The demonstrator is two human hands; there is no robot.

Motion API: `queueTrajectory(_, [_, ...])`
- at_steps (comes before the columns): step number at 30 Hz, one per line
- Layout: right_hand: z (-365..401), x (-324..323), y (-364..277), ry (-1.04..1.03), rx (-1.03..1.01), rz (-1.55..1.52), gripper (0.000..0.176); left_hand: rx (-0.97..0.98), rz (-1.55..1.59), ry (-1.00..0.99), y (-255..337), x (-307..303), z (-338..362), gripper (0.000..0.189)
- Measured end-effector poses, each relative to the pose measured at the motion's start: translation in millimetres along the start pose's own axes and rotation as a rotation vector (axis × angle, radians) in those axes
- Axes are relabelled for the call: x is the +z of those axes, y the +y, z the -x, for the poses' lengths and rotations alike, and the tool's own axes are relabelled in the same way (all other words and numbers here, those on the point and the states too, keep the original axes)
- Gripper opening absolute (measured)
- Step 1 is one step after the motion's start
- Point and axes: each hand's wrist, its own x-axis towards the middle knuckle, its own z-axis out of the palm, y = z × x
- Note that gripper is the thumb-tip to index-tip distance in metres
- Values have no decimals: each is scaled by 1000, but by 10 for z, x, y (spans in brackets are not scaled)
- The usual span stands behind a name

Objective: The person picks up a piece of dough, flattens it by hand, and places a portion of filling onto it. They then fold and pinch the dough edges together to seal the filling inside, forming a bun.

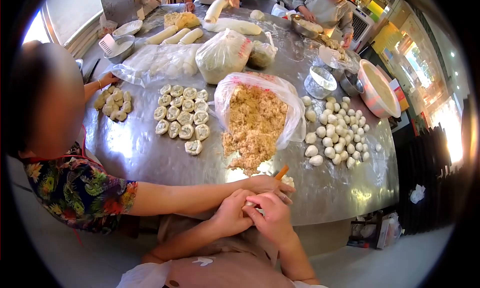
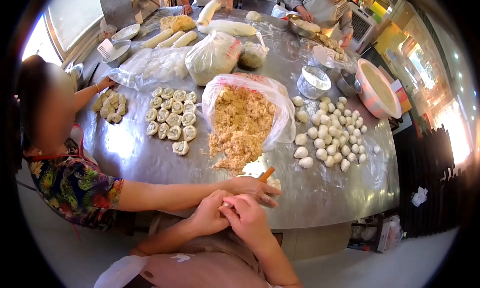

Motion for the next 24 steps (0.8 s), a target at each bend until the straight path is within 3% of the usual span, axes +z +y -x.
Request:
queueTrajectory(4, [55, -121, -124, -80, 144, -54, 17, -2, 101, -45, 26, 38, 51, 24])
queueTrajectory(8, [196, -107, -71, -90, 69, 12, 12, -252, 134, -342, -12, 56, 148, 14])
queueTrajectory(11, [319, -121, 69, -60, 137, -23, 8, -406, 254, -590, -16, 15, 196, 15])
queueTrajectory(12, [349, -119, 192, 74, 208, 22, 8, -454, 295, -664, -20, -23, 206, 19])
queueTrajectory(13, [371, -110, 364, 206, 275, 67, 7, -385, 294, -796, -38, -97, 211, 22])
queueTrajectory(16, [317, -212, 685, 449, 327, 162, 6, -630, 937, -623, 29, -119, 290, 20])
queueTrajectory(17, [301, -210, 739, 501, 323, 185, 7, -649, 997, -496, 91, -163, 249, 19])
queueTrajectory(20, [283, -20, 851, 422, 148, 272, 9, -707, 1064, -374, -185, -221, 232, 17])
queueTrajectory(24, [298, 287, 927, 310, 127, 372, 22, -682, 1143, -234, -295, -298, 262, 41])
